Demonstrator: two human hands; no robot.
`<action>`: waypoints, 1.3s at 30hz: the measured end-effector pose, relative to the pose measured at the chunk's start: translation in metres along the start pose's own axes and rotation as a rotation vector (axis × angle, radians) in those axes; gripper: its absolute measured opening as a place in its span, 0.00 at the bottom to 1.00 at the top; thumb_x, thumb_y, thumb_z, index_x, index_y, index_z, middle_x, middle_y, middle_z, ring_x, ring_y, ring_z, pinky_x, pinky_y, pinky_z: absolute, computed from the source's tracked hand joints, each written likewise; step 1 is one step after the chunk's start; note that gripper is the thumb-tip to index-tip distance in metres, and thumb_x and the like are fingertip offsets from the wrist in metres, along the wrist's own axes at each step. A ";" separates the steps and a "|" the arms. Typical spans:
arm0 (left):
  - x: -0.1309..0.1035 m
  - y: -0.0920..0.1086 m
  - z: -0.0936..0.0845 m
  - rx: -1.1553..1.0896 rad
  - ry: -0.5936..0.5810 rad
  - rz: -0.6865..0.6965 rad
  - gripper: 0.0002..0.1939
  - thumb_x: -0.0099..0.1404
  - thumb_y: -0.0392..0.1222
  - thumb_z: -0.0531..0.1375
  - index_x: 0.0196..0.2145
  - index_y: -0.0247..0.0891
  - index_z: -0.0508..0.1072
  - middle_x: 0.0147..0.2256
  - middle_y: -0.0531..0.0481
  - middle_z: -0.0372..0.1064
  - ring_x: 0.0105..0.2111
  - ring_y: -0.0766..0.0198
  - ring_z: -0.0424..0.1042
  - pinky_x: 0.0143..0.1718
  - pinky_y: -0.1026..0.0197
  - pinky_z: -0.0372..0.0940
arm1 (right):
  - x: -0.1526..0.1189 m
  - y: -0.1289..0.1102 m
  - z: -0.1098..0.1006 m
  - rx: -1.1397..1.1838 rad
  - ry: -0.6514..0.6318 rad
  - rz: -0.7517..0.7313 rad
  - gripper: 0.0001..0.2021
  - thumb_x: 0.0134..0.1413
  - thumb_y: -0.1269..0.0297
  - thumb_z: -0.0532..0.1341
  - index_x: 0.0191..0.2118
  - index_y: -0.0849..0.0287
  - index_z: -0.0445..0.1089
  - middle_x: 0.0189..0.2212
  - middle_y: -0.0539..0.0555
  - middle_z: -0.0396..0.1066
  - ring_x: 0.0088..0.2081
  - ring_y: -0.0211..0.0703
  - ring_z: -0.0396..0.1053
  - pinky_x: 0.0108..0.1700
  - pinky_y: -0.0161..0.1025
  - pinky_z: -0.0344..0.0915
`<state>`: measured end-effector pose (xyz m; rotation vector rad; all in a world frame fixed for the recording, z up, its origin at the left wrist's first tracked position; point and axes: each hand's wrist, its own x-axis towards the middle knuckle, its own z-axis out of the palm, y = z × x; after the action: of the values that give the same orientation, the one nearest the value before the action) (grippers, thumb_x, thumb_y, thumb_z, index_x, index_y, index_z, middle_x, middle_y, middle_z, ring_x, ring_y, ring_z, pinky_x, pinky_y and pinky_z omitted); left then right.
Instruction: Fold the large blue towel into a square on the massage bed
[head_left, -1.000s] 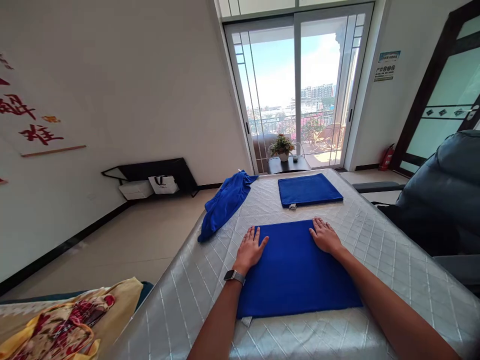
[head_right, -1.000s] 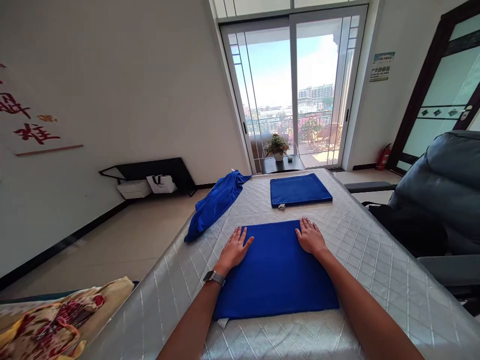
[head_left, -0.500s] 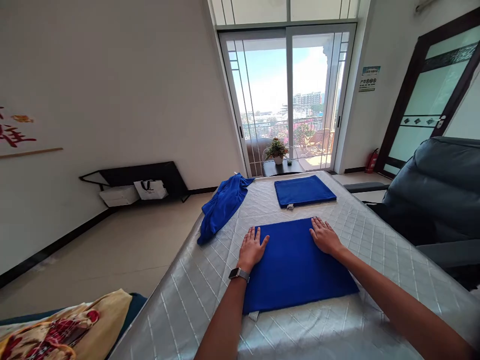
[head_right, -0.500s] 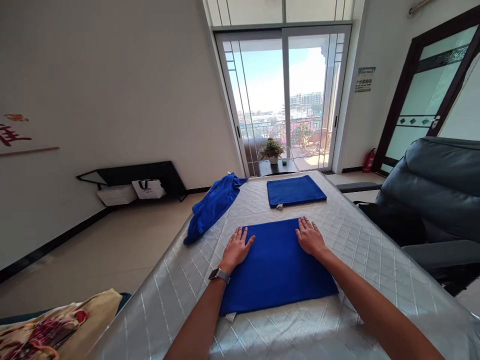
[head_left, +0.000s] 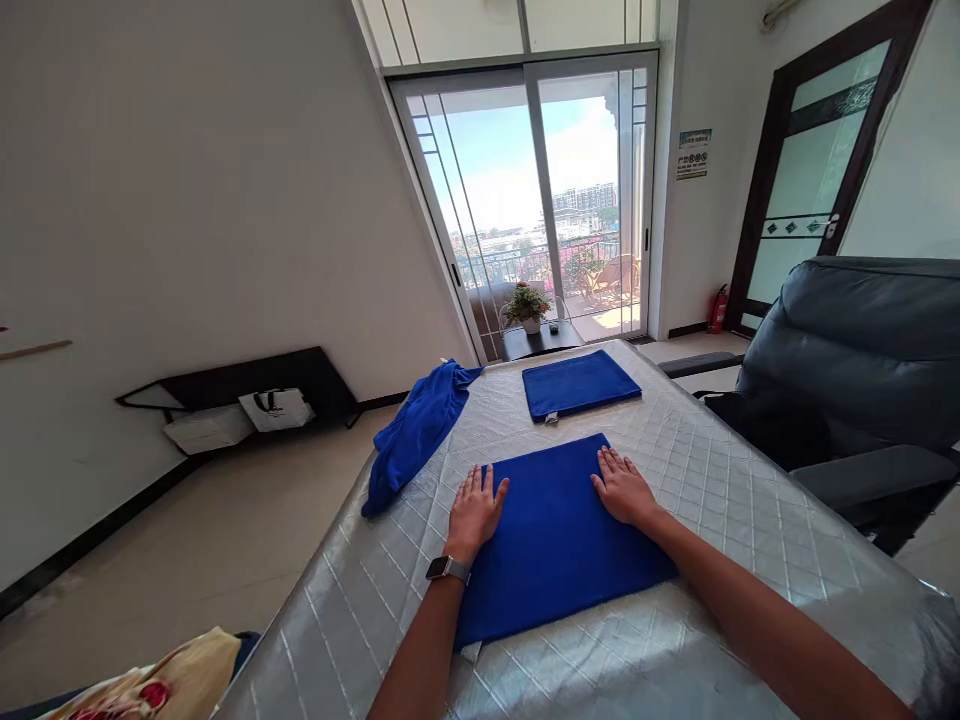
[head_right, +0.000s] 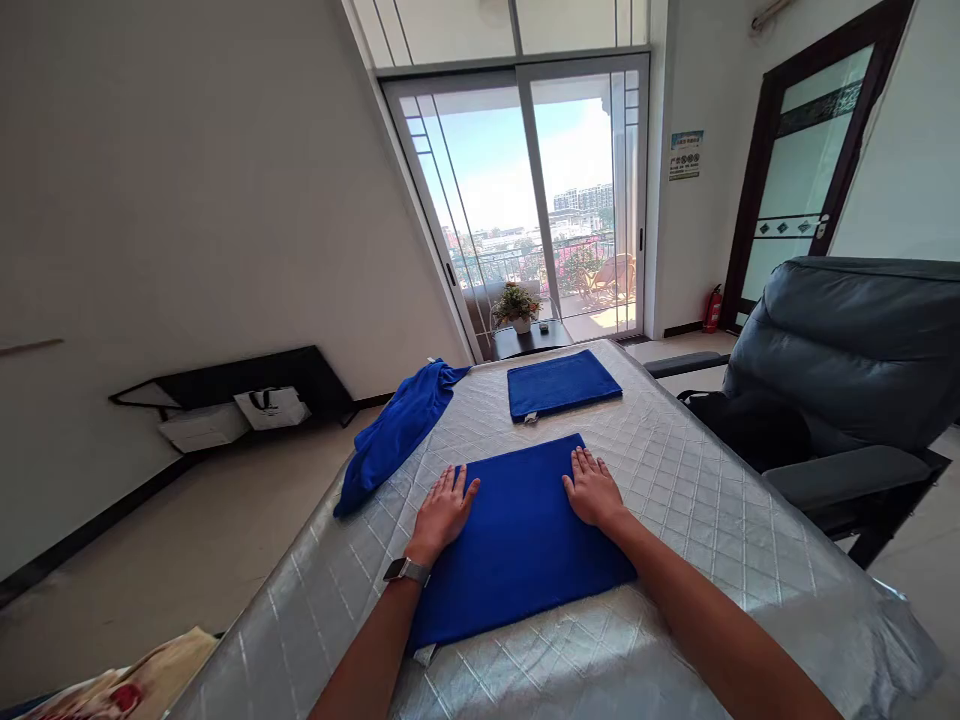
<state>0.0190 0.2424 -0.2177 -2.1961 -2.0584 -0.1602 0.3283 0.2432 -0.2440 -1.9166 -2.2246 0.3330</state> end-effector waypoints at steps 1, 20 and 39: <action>-0.001 0.013 -0.004 -0.007 0.010 0.022 0.39 0.76 0.61 0.36 0.70 0.30 0.58 0.70 0.33 0.52 0.70 0.47 0.52 0.69 0.46 0.51 | 0.000 0.000 0.000 0.005 0.001 0.000 0.36 0.71 0.49 0.35 0.75 0.69 0.40 0.75 0.57 0.35 0.75 0.44 0.32 0.73 0.48 0.31; -0.032 0.065 0.014 -0.080 -0.086 0.166 0.36 0.77 0.59 0.37 0.72 0.33 0.51 0.72 0.39 0.46 0.72 0.53 0.44 0.72 0.46 0.45 | -0.001 0.003 -0.001 0.004 0.004 -0.009 0.35 0.71 0.51 0.36 0.75 0.70 0.40 0.75 0.58 0.35 0.75 0.45 0.32 0.73 0.48 0.31; -0.073 -0.040 0.025 -0.153 0.019 -0.059 0.44 0.74 0.65 0.34 0.71 0.27 0.53 0.70 0.32 0.49 0.71 0.48 0.49 0.70 0.42 0.48 | -0.011 -0.005 -0.008 -0.170 0.120 -0.075 0.32 0.71 0.58 0.40 0.73 0.71 0.50 0.73 0.61 0.46 0.74 0.48 0.39 0.73 0.51 0.35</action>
<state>-0.0259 0.1776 -0.2537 -2.2094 -2.1685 -0.3538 0.3270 0.2320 -0.2350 -1.8720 -2.3034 0.0174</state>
